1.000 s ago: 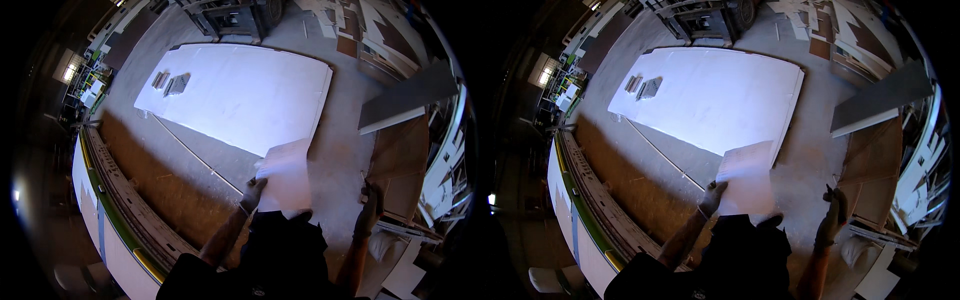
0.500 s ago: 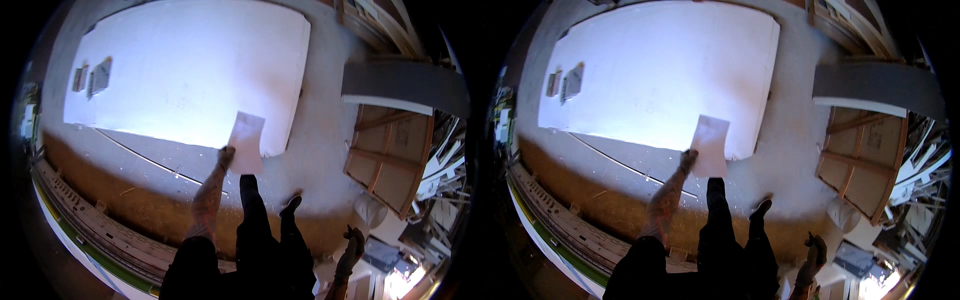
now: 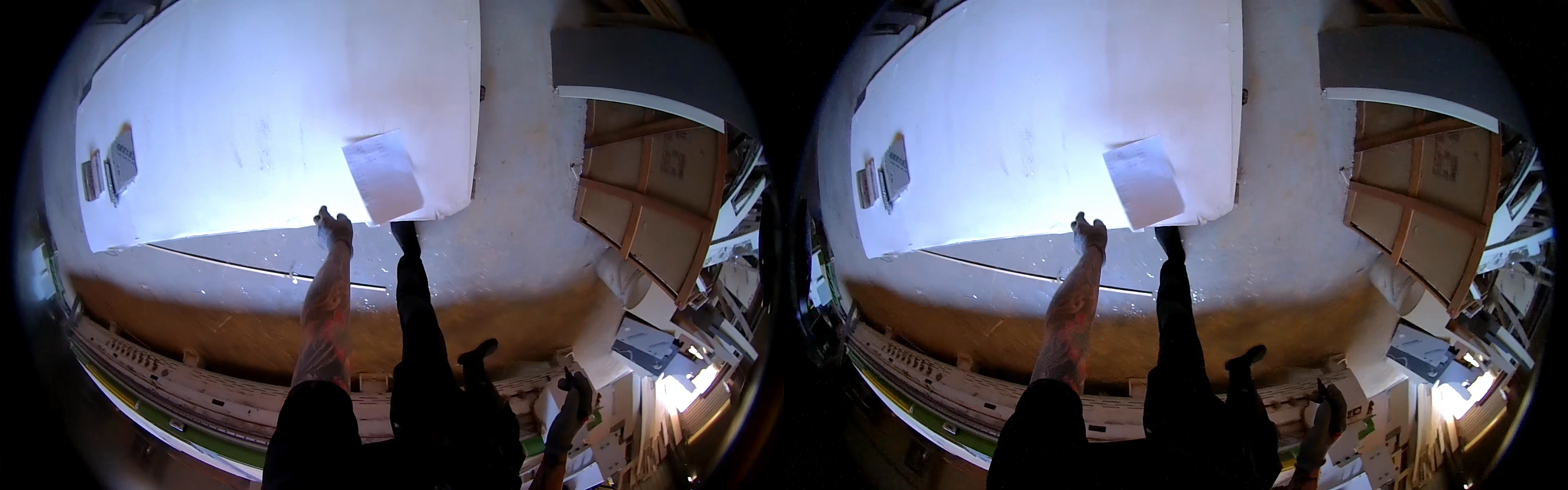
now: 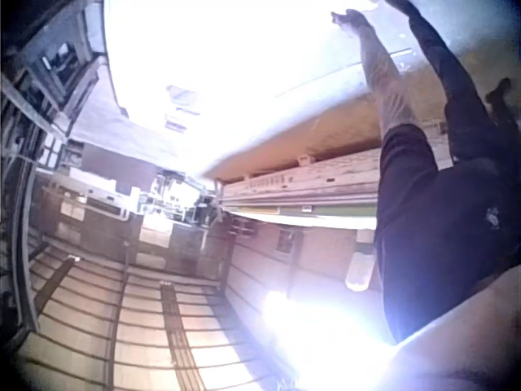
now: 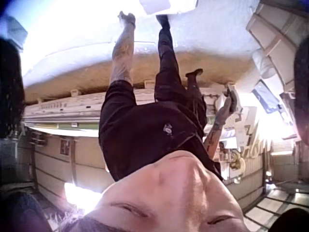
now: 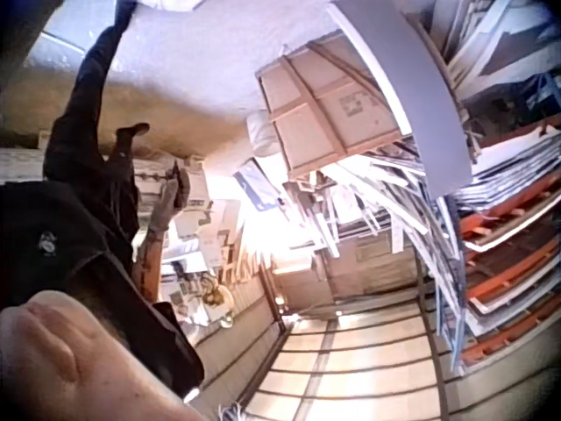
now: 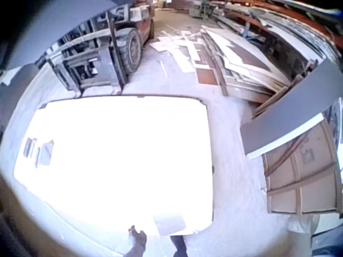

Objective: The person operates a CNC cutting machine in a workshop, using a computer interface to control the equipment. They mark large white panels with a red marker, load them onto the machine bed, and retrieve cut pieces. The person also consults a paper list and moves materials around the workspace.

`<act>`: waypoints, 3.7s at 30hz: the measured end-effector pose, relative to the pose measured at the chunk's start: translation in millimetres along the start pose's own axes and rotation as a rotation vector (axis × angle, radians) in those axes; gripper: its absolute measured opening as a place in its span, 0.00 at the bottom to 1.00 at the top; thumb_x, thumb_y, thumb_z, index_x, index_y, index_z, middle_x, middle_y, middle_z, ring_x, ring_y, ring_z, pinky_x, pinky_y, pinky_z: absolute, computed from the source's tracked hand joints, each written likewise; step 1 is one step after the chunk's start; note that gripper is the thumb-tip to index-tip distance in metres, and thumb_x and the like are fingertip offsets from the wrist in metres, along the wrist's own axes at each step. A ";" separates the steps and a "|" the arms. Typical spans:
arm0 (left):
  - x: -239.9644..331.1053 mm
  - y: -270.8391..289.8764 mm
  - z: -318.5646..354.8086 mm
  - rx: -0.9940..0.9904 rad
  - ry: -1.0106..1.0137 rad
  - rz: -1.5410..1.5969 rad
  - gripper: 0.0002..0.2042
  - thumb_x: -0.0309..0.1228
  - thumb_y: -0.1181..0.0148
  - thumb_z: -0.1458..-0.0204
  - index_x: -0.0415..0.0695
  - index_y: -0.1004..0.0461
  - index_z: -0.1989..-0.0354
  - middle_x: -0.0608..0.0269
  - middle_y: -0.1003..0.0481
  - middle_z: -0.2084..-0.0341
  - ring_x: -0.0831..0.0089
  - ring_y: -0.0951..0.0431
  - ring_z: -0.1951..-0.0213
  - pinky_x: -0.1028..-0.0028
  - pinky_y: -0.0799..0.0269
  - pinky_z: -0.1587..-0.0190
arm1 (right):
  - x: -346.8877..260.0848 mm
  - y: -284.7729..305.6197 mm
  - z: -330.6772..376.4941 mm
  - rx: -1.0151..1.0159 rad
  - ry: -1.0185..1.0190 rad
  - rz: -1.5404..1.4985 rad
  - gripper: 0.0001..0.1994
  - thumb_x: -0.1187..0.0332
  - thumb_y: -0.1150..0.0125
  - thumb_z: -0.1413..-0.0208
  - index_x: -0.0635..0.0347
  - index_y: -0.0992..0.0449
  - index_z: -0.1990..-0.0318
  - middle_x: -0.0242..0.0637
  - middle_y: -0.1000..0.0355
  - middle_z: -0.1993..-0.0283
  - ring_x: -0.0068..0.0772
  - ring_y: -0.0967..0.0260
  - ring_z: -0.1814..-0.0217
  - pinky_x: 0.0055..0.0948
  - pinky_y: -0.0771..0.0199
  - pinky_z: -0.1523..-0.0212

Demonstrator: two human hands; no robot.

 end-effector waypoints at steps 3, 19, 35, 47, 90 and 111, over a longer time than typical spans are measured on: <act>-76.4 -5.6 9.3 0.100 -0.256 0.032 0.18 0.29 0.48 0.45 0.42 0.27 0.46 0.43 0.25 0.55 0.43 0.25 0.49 0.52 0.28 0.48 | 1.8 14.5 0.4 -0.105 0.057 -0.136 0.16 0.70 0.54 0.33 0.67 0.27 0.44 0.38 0.26 0.54 0.31 0.32 0.52 0.34 0.32 0.47; 112.9 35.2 646.4 -0.827 -1.247 0.247 0.22 0.23 0.39 0.46 0.39 0.29 0.41 0.54 0.20 0.59 0.71 0.20 0.57 0.71 0.24 0.52 | 322.8 314.3 176.4 0.402 0.165 -0.879 0.12 0.72 0.49 0.34 0.70 0.23 0.50 0.40 0.22 0.57 0.31 0.26 0.55 0.30 0.28 0.51; 272.2 -28.4 1231.8 -1.234 -2.016 0.015 0.34 0.32 0.35 0.46 0.42 0.39 0.30 0.47 0.19 0.58 0.59 0.17 0.62 0.66 0.23 0.57 | 529.0 568.6 72.2 0.811 0.085 -1.284 0.07 0.70 0.44 0.34 0.64 0.24 0.59 0.32 0.27 0.67 0.21 0.31 0.68 0.25 0.29 0.64; 490.3 -170.1 1435.5 -1.381 -2.252 -0.304 0.37 0.29 0.35 0.47 0.45 0.44 0.28 0.46 0.22 0.53 0.50 0.18 0.59 0.60 0.21 0.57 | 575.1 742.6 -173.2 0.721 -0.055 -1.196 0.07 0.70 0.41 0.38 0.65 0.23 0.61 0.29 0.27 0.70 0.16 0.33 0.71 0.20 0.33 0.69; 426.5 -826.9 2456.5 -2.311 -2.436 -1.410 0.27 0.26 0.42 0.47 0.47 0.33 0.36 0.46 0.24 0.53 0.46 0.22 0.54 0.57 0.25 0.52 | 1435.6 1270.8 -376.2 1.779 -0.582 -1.488 0.17 0.56 0.37 0.36 0.63 0.24 0.53 0.28 0.28 0.67 0.19 0.33 0.66 0.21 0.33 0.67; 29.6 -1123.3 2863.4 -2.280 -1.556 -1.915 0.06 0.28 0.40 0.42 0.40 0.23 0.60 0.75 0.28 0.75 0.86 0.32 0.72 0.80 0.35 0.69 | 1919.8 1088.9 -0.7 1.836 -2.441 -0.747 0.26 0.52 0.38 0.40 0.57 0.33 0.40 0.42 0.25 0.45 0.35 0.31 0.57 0.34 0.31 0.56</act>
Point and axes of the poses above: each hand's wrist, its own z-axis away from the middle knuckle, its own y-axis out of the back of the hand, x = y × z, the point moved 6 cm from there along -z, towards the middle knuckle
